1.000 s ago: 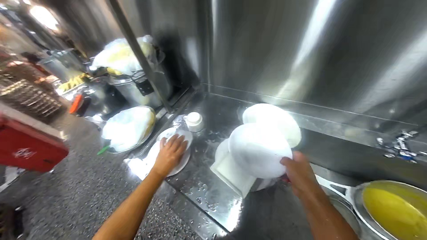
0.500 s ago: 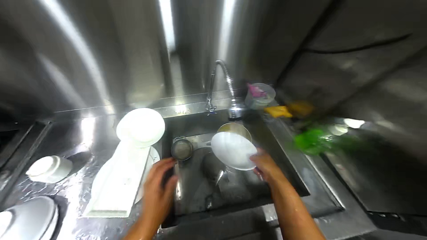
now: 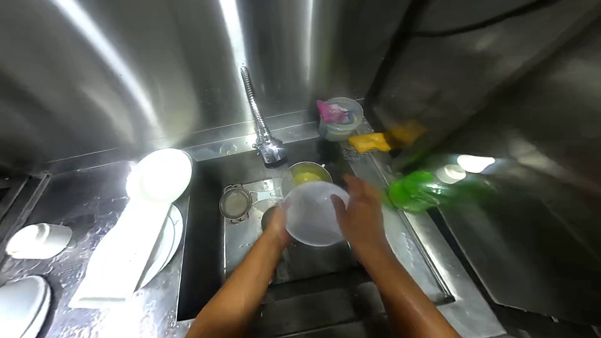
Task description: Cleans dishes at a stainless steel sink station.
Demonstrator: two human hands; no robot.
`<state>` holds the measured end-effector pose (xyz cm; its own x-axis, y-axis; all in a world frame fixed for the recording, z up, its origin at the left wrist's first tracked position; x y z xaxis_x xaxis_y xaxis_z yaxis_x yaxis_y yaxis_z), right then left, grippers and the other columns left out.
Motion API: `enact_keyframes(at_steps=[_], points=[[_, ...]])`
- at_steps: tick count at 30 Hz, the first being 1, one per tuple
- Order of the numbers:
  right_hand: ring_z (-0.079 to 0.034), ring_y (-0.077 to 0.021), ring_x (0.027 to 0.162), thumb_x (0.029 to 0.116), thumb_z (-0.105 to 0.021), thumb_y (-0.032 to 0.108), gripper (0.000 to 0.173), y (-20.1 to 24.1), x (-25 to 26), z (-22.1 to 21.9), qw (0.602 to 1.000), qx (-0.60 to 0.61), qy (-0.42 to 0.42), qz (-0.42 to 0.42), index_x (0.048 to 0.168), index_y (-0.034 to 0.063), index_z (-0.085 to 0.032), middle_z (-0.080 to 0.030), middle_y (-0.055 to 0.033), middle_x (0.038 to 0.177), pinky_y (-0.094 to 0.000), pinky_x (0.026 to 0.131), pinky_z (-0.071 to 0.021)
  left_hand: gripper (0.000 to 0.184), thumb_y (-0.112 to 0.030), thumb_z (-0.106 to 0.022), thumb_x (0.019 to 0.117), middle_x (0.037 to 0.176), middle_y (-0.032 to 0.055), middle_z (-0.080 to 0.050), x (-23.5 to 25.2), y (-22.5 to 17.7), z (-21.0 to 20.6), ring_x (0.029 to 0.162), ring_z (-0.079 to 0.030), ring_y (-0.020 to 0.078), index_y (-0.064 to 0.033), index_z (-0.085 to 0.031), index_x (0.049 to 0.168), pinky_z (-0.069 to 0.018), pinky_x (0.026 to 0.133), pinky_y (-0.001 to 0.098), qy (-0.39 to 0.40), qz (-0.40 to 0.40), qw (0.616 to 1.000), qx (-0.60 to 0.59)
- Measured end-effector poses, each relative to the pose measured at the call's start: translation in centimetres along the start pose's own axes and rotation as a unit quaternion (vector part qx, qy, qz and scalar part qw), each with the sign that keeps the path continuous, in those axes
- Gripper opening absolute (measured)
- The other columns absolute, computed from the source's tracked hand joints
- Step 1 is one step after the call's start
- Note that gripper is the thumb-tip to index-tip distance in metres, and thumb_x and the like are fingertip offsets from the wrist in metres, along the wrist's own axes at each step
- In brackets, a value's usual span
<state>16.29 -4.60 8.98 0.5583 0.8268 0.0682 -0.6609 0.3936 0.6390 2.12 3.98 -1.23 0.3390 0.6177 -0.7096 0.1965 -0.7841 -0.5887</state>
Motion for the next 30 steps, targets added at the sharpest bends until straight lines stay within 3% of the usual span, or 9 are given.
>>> enact_keyframes(at_steps=[3, 6, 8, 12, 17, 22, 26, 28, 30], points=[[-0.063, -0.0362, 0.119, 0.105, -0.057, 0.016, 0.038, 1.9, 0.4, -0.6, 0.984, 0.113, 0.133, -0.014, 0.14, 0.0009, -0.058, -0.063, -0.0222, 0.133, -0.053, 0.101, -0.0507, 0.044, -0.041, -0.04, 0.1096, 0.111, 0.0173, -0.065, -0.7, -0.5, 0.0, 0.091, -0.064, 0.027, -0.0072, -0.053, 0.135, -0.0546, 0.075, 0.0439, -0.035, 0.083, 0.988, 0.128], [-0.07, -0.0274, 0.102, 0.1079, -0.049, 0.014, 0.037, 3.3, 1.4, -3.1, 0.908, 0.298, 0.29, -0.054, 0.143, 0.0028, -0.054, -0.066, -0.0186, 0.127, -0.0449, 0.089, -0.0575, 0.036, -0.034, -0.047, 0.1067, 0.103, 0.015, -0.067, -2.3, -1.3, 1.6, 0.082, -0.066, 0.0235, -0.007, -0.058, 0.126, -0.0556, 0.068, 0.0373, -0.017, 0.129, 0.969, 0.208], [-0.069, -0.0252, 0.106, 0.1069, -0.049, 0.011, 0.042, 4.6, 2.4, -4.5, 0.854, 0.381, 0.343, -0.09, 0.148, -0.0009, -0.046, -0.063, -0.0206, 0.131, -0.0403, 0.094, -0.0559, 0.031, -0.029, -0.044, 0.1069, 0.099, 0.0144, -0.068, -4.0, -2.3, 2.9, 0.08, -0.068, 0.023, -0.0049, -0.059, 0.121, -0.0573, 0.067, 0.0365, -0.007, 0.111, 0.972, 0.205], [-0.066, -0.0219, 0.108, 0.1068, -0.047, 0.007, 0.043, 6.0, 4.0, -5.7, 0.811, 0.436, 0.373, -0.116, 0.148, -0.0042, -0.044, -0.06, -0.0222, 0.131, -0.0348, 0.095, -0.0535, 0.032, -0.021, -0.04, 0.109, 0.104, 0.0163, -0.07, -7.9, -4.6, 4.2, 0.089, -0.071, 0.0243, -0.0055, -0.052, 0.135, -0.0595, 0.073, 0.0376, -0.039, 0.025, 0.978, 0.203], [-0.065, -0.0204, 0.103, 0.107, -0.046, 0.005, 0.041, 6.5, 4.9, -6.0, 0.816, 0.419, 0.386, -0.097, 0.147, -0.0035, -0.044, -0.062, -0.0215, 0.126, -0.0344, 0.091, -0.0527, 0.046, -0.007, -0.044, 0.1062, 0.126, 0.018, -0.063, -10.6, -6.4, 4.6, 0.104, -0.068, 0.0223, -0.0072, -0.038, 0.152, -0.0578, 0.087, 0.0376, -0.055, -0.106, 0.945, 0.305], [-0.065, -0.0191, 0.1, 0.1061, -0.047, 0.004, 0.041, 7.0, 5.2, -4.6, 0.806, 0.443, 0.381, -0.095, 0.146, -0.0036, -0.045, -0.062, -0.0206, 0.123, -0.0324, 0.089, -0.0535, 0.044, 0.002, -0.05, 0.1009, 0.135, 0.0165, -0.06, -7.9, -5.9, 5.0, 0.112, -0.066, 0.0214, -0.0042, -0.05, 0.145, -0.0557, 0.094, 0.0402, -0.063, -0.257, 0.884, 0.385], [-0.067, -0.0144, 0.095, 0.1061, -0.047, 0.003, 0.038, 7.1, 5.2, -3.6, 0.793, 0.47, 0.377, -0.097, 0.144, -0.0043, -0.044, -0.063, -0.0182, 0.12, -0.0284, 0.085, -0.0552, 0.038, 0.0, -0.049, 0.1037, 0.148, 0.0211, -0.052, -4.4, -4.8, 4.1, 0.133, -0.054, 0.0271, 0.0041, -0.055, 0.141, -0.0419, 0.112, 0.0451, -0.059, -0.363, 0.835, 0.41], [-0.066, -0.0145, 0.095, 0.1061, -0.046, 0.003, 0.04, 7.1, 5.2, -3.1, 0.792, 0.475, 0.372, -0.096, 0.145, -0.0044, -0.043, -0.062, -0.0187, 0.121, -0.0281, 0.085, -0.0549, 0.032, 0.001, -0.049, 0.1036, 0.14, 0.0242, -0.057, -3.1, -4.1, 3.1, 0.128, -0.056, 0.0269, 0.0104, -0.059, 0.132, -0.0431, 0.11, 0.043, -0.044, -0.395, 0.835, 0.38], [-0.066, -0.0151, 0.097, 0.1058, -0.046, 0.003, 0.043, 7.1, 5.1, -2.9, 0.793, 0.476, 0.366, -0.101, 0.148, -0.0034, -0.041, -0.061, -0.0191, 0.125, -0.0284, 0.086, -0.0548, 0.022, 0.001, -0.051, 0.1024, 0.116, 0.0181, -0.067, -1.9, -3.4, 2.1, 0.107, -0.063, 0.0187, 0.0094, -0.066, 0.116, -0.0501, 0.098, 0.0379, -0.038, -0.413, 0.841, 0.346]])
Point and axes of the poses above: each hand's wrist, its own x-axis towards the middle knuckle, its own z-axis out of the back of the hand, y = z × x, the point moved 3 cm from there along x, towards the middle knuckle
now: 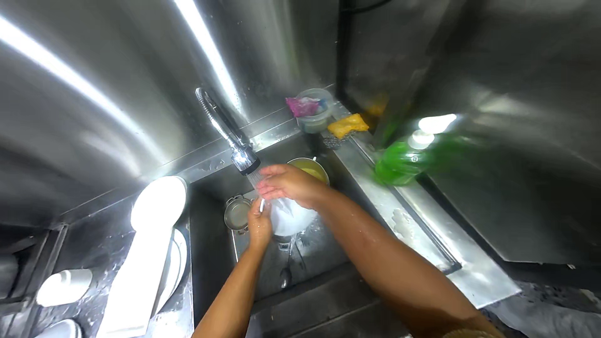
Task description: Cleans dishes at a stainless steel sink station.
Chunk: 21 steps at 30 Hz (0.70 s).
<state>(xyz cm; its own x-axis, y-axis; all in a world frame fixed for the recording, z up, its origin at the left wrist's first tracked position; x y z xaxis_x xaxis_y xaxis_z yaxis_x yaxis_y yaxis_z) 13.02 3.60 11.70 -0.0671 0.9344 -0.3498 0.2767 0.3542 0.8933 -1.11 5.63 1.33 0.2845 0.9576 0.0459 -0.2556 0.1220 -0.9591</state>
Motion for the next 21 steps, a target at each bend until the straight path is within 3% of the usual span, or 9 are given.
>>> enact_keyframes(at_steps=[3, 5, 8, 10, 13, 15, 21], points=[[-0.067, -0.0157, 0.099, 0.106, -0.046, 0.004, 0.045, 0.0, -0.2, -0.1, 1.0, -0.006, -0.006, -0.006, 0.15, -0.0014, -0.038, -0.061, -0.0192, 0.127, -0.029, 0.087, -0.0547, 0.013, 0.002, -0.056, 0.0991, 0.093, 0.0059, -0.07, 0.4, 0.0, -2.2, 0.09, -0.065, 0.0065, 0.0041, -0.069, 0.101, -0.0544, 0.087, 0.0302, -0.013, -0.016, 0.998, -0.065], [-0.066, -0.0144, 0.096, 0.1061, -0.047, 0.005, 0.045, 0.0, -0.3, -0.5, 1.0, -0.013, -0.009, -0.011, 0.15, -0.0003, -0.039, -0.062, -0.0178, 0.124, -0.0279, 0.085, -0.0547, 0.012, 0.001, -0.059, 0.0979, 0.09, 0.003, -0.07, 0.4, -0.1, -3.0, 0.089, -0.065, 0.004, 0.0021, -0.07, 0.095, -0.0546, 0.087, 0.0287, -0.02, -0.044, 0.994, -0.094], [-0.066, -0.0169, 0.101, 0.1054, -0.048, 0.004, 0.048, 0.0, 0.0, -0.9, 1.0, -0.007, -0.013, -0.012, 0.152, -0.0003, -0.035, -0.06, -0.0197, 0.128, -0.0293, 0.088, -0.0545, 0.012, 0.001, -0.061, 0.0959, 0.093, 0.0083, -0.071, 0.4, -0.1, -2.9, 0.093, -0.066, 0.0079, 0.0047, -0.071, 0.095, -0.0535, 0.091, 0.0308, -0.035, -0.099, 0.993, -0.047], [-0.066, -0.0193, 0.104, 0.1042, -0.047, 0.002, 0.049, 0.0, 0.2, -1.2, 1.0, 0.008, -0.026, -0.001, 0.151, -0.0012, -0.036, -0.058, -0.021, 0.13, -0.0312, 0.09, -0.0549, 0.014, 0.003, -0.062, 0.0921, 0.098, 0.0179, -0.072, 0.1, 0.0, -1.9, 0.1, -0.068, 0.0229, 0.0074, -0.074, 0.094, -0.0523, 0.095, 0.0413, -0.043, -0.191, 0.98, 0.039], [-0.065, -0.0201, 0.105, 0.1041, -0.047, 0.0, 0.044, 0.1, 0.6, -1.6, 0.998, 0.04, -0.047, 0.015, 0.148, -0.0031, -0.038, -0.058, -0.0208, 0.129, -0.0318, 0.091, -0.0547, 0.028, 0.01, -0.057, 0.0864, 0.109, 0.0221, -0.07, -0.5, -0.4, 0.7, 0.106, -0.066, 0.0345, 0.001, -0.078, 0.102, -0.0522, 0.098, 0.0473, -0.054, -0.312, 0.932, 0.177], [-0.065, -0.0198, 0.106, 0.1042, -0.046, 0.0, 0.044, 0.1, 1.0, -1.7, 0.995, 0.066, -0.065, 0.025, 0.147, -0.0033, -0.039, -0.057, -0.0208, 0.13, -0.0316, 0.092, -0.054, 0.037, 0.01, -0.055, 0.0842, 0.108, 0.0194, -0.068, -0.7, -0.8, 2.6, 0.105, -0.065, 0.0335, -0.0063, -0.079, 0.107, -0.0523, 0.096, 0.0445, -0.064, -0.366, 0.898, 0.238], [-0.068, -0.016, 0.096, 0.1054, -0.043, 0.0, 0.029, -0.2, 2.1, -2.1, 0.981, 0.161, -0.102, 0.026, 0.134, -0.0047, -0.048, -0.063, -0.0146, 0.115, -0.0297, 0.087, -0.0571, 0.03, -0.001, -0.06, 0.0899, 0.105, 0.0131, -0.067, -0.8, -2.9, 7.6, 0.106, -0.063, 0.0305, -0.0168, -0.076, 0.11, -0.0494, 0.099, 0.043, -0.039, -0.506, 0.801, 0.318]])
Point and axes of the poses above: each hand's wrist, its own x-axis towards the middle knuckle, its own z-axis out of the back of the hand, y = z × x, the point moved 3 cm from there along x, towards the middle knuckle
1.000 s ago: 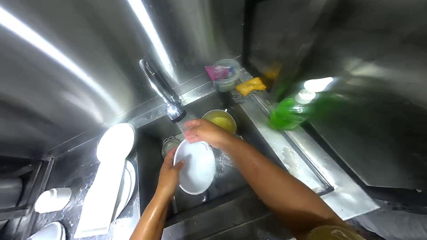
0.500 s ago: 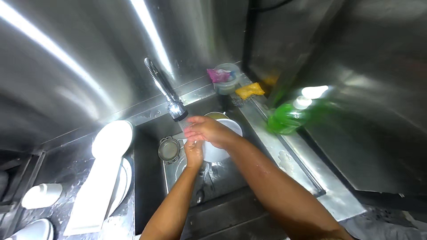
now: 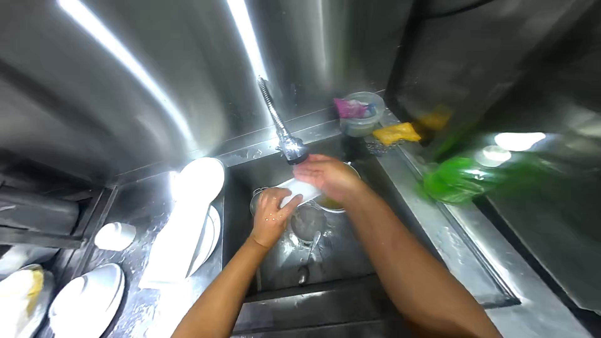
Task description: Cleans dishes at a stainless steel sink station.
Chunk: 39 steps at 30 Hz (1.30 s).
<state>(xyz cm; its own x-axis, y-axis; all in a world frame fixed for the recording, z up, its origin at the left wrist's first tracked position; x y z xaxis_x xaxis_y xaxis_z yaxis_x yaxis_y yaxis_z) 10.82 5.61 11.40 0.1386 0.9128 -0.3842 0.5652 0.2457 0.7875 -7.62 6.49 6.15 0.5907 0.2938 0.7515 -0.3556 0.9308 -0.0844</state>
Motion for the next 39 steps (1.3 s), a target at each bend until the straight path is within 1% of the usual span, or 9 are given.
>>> enact_keyframes(at_steps=[7, 12, 14, 16, 19, 21, 25, 36, 39], points=[[-0.07, -0.0148, 0.095, 0.1108, -0.034, 0.018, 0.029, -3.4, 0.3, -1.6, 0.975, 0.202, -0.085, 0.034, 0.126, 0.0007, -0.052, -0.068, -0.0088, 0.108, -0.0286, 0.085, -0.0588, 0.02, -0.009, -0.06, 0.098, 0.111, 0.0141, -0.07, 0.4, 3.1, 10.0, 0.114, -0.065, 0.0296, -0.0146, -0.072, 0.113, -0.0467, 0.108, 0.044, 0.027, -0.097, 0.994, 0.04], [-0.065, -0.0131, 0.083, 0.1124, -0.03, 0.035, 0.034, -10.1, 1.9, -2.5, 0.967, 0.174, -0.188, 0.01, 0.117, 0.0088, -0.051, -0.062, -0.0021, 0.094, -0.0313, 0.075, -0.0559, 0.021, -0.012, -0.058, 0.1013, 0.114, 0.0175, -0.071, -2.0, 8.1, 21.5, 0.119, -0.065, 0.0323, -0.0114, -0.073, 0.116, -0.0466, 0.109, 0.0456, 0.046, -0.067, 0.989, 0.12], [-0.061, -0.0104, 0.068, 0.1108, -0.034, 0.027, 0.026, -13.6, 2.0, -6.0, 0.977, 0.038, -0.211, -0.002, 0.104, 0.008, -0.051, -0.058, -0.0009, 0.081, -0.0287, 0.063, -0.0544, 0.024, -0.007, -0.058, 0.0994, 0.117, 0.0176, -0.071, -4.4, 10.4, 26.0, 0.121, -0.064, 0.0328, -0.0107, -0.073, 0.117, -0.0459, 0.11, 0.0471, 0.067, -0.025, 0.985, 0.156], [-0.06, -0.0184, 0.087, 0.1096, -0.041, 0.017, 0.035, -16.3, 1.2, -11.2, 0.981, -0.15, -0.124, 0.006, 0.134, -0.0064, -0.049, -0.06, -0.0158, 0.11, -0.0349, 0.078, -0.0522, 0.027, -0.004, -0.059, 0.0967, 0.118, 0.0184, -0.071, -7.6, 12.5, 30.0, 0.12, -0.065, 0.0343, -0.01, -0.074, 0.118, -0.0472, 0.108, 0.0501, 0.086, 0.014, 0.976, 0.2], [-0.064, -0.0403, 0.111, 0.1045, -0.057, 0.022, 0.045, -18.9, 1.2, -18.7, 0.897, -0.435, 0.0, 0.079, 0.136, -0.0091, -0.054, -0.064, -0.0297, 0.121, -0.0577, 0.098, -0.0498, 0.028, -0.003, -0.058, 0.0966, 0.118, 0.0174, -0.071, -13.5, 15.5, 34.0, 0.119, -0.065, 0.0347, -0.0115, -0.073, 0.119, -0.0471, 0.107, 0.0519, 0.106, 0.04, 0.953, 0.282], [-0.068, -0.0419, 0.102, 0.1022, -0.062, 0.028, 0.048, -20.3, 1.6, -22.7, 0.83, -0.549, 0.023, 0.091, 0.137, -0.0042, -0.057, -0.069, -0.0269, 0.11, -0.0602, 0.092, -0.0519, 0.032, 0.0, -0.06, 0.0933, 0.117, 0.0146, -0.072, -17.4, 16.7, 35.7, 0.119, -0.065, 0.0335, -0.0139, -0.073, 0.119, -0.0457, 0.106, 0.0535, 0.119, 0.062, 0.933, 0.335], [-0.064, -0.0468, 0.115, 0.0976, -0.069, 0.028, 0.072, -22.0, 2.5, -26.8, 0.756, -0.654, 0.005, 0.001, 0.154, -0.0022, -0.038, -0.066, -0.0302, 0.122, -0.061, 0.099, -0.0487, 0.033, -0.004, -0.061, 0.0924, 0.12, 0.008, -0.073, -23.8, 18.3, 37.3, 0.123, -0.064, 0.0305, -0.0206, -0.076, 0.116, -0.0428, 0.107, 0.0578, 0.122, 0.104, 0.897, 0.412], [-0.061, -0.0396, 0.109, 0.1021, -0.056, 0.01, 0.036, -23.3, 5.1, -25.9, 0.883, -0.463, -0.081, -0.015, 0.132, -0.0099, -0.052, -0.061, -0.031, 0.119, -0.0568, 0.092, -0.0478, 0.052, 0.003, -0.071, 0.0823, 0.137, 0.0126, -0.065, -30.5, 20.4, 36.9, 0.136, -0.052, 0.0434, -0.0263, -0.075, 0.125, -0.031, 0.107, 0.0777, 0.166, 0.273, 0.894, 0.313], [-0.059, -0.0348, 0.108, 0.1031, -0.053, 0.008, 0.037, -22.4, 4.1, -25.7, 0.897, -0.435, -0.064, -0.053, 0.136, -0.0094, -0.05, -0.058, -0.0297, 0.122, -0.0517, 0.091, -0.0476, 0.042, -0.035, -0.072, 0.0923, 0.151, 0.0132, -0.054, -30.2, 20.3, 37.1, 0.147, -0.038, 0.0411, -0.0214, -0.07, 0.132, -0.0223, 0.115, 0.0744, 0.245, 0.366, 0.857, 0.267]])
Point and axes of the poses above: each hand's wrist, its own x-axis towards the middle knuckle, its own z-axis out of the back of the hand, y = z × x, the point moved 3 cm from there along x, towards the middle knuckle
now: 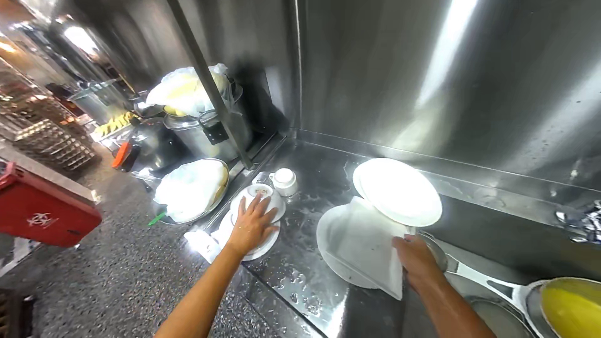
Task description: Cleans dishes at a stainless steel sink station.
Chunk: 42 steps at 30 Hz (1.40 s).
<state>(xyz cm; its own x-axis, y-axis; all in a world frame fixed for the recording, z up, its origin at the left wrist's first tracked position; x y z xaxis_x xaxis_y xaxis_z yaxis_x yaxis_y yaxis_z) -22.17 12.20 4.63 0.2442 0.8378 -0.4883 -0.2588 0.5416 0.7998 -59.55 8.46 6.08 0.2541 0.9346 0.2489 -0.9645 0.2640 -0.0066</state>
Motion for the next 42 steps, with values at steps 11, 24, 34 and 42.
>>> enact_keyframes(at_steps=[11, 24, 34, 42], points=[[-0.06, -0.0194, 0.099, 0.0984, -0.047, -0.002, 0.037, -8.3, -7.2, 16.7, 0.982, 0.163, -0.096, -0.01, 0.135, -0.0083, -0.049, -0.059, -0.0197, 0.116, -0.0357, 0.085, -0.0517, 0.081, -0.052, -0.052, 0.0995, 0.136, 0.0214, -0.062, 0.4, -28.9, 2.8, 0.123, -0.064, 0.0232, 0.0129, -0.039, 0.147, -0.0534, 0.103, 0.039, 0.134, 0.061, 0.784, -0.603], [-0.063, -0.0336, 0.11, 0.0969, -0.065, 0.005, 0.058, -19.8, -4.5, 33.7, 0.936, 0.208, -0.284, -0.03, 0.147, -0.007, -0.038, -0.055, -0.0281, 0.131, -0.0472, 0.092, -0.055, 0.035, -0.01, -0.039, 0.1086, 0.116, 0.0217, -0.062, 6.3, -56.7, -9.2, 0.098, -0.067, 0.0263, 0.0021, -0.039, 0.142, -0.0572, 0.084, 0.0428, 0.272, 0.43, 0.415, -0.754], [-0.07, -0.021, 0.101, 0.1071, -0.044, 0.004, 0.028, -17.4, -3.6, 36.2, 0.98, 0.121, -0.103, 0.118, 0.126, -0.0022, -0.064, -0.07, -0.0157, 0.115, -0.04, 0.093, -0.0569, 0.055, -0.044, -0.028, 0.1121, 0.103, 0.0186, -0.066, 7.7, -59.6, -10.6, 0.085, -0.066, 0.0244, 0.0008, -0.053, 0.132, -0.0557, 0.074, 0.0394, 0.313, 0.42, 0.516, -0.677], [-0.035, -0.0289, 0.152, 0.1107, -0.038, 0.035, 0.058, -16.2, -4.8, 28.5, 0.934, -0.108, 0.23, 0.252, 0.157, 0.001, -0.038, -0.036, -0.0198, 0.163, -0.0447, 0.126, -0.0235, 0.034, -0.018, -0.024, 0.1124, 0.077, 0.0052, -0.062, 4.7, -55.7, -8.0, 0.066, -0.063, 0.0118, -0.0005, -0.054, 0.111, -0.0543, 0.061, 0.0281, 0.293, 0.365, 0.536, -0.703]])
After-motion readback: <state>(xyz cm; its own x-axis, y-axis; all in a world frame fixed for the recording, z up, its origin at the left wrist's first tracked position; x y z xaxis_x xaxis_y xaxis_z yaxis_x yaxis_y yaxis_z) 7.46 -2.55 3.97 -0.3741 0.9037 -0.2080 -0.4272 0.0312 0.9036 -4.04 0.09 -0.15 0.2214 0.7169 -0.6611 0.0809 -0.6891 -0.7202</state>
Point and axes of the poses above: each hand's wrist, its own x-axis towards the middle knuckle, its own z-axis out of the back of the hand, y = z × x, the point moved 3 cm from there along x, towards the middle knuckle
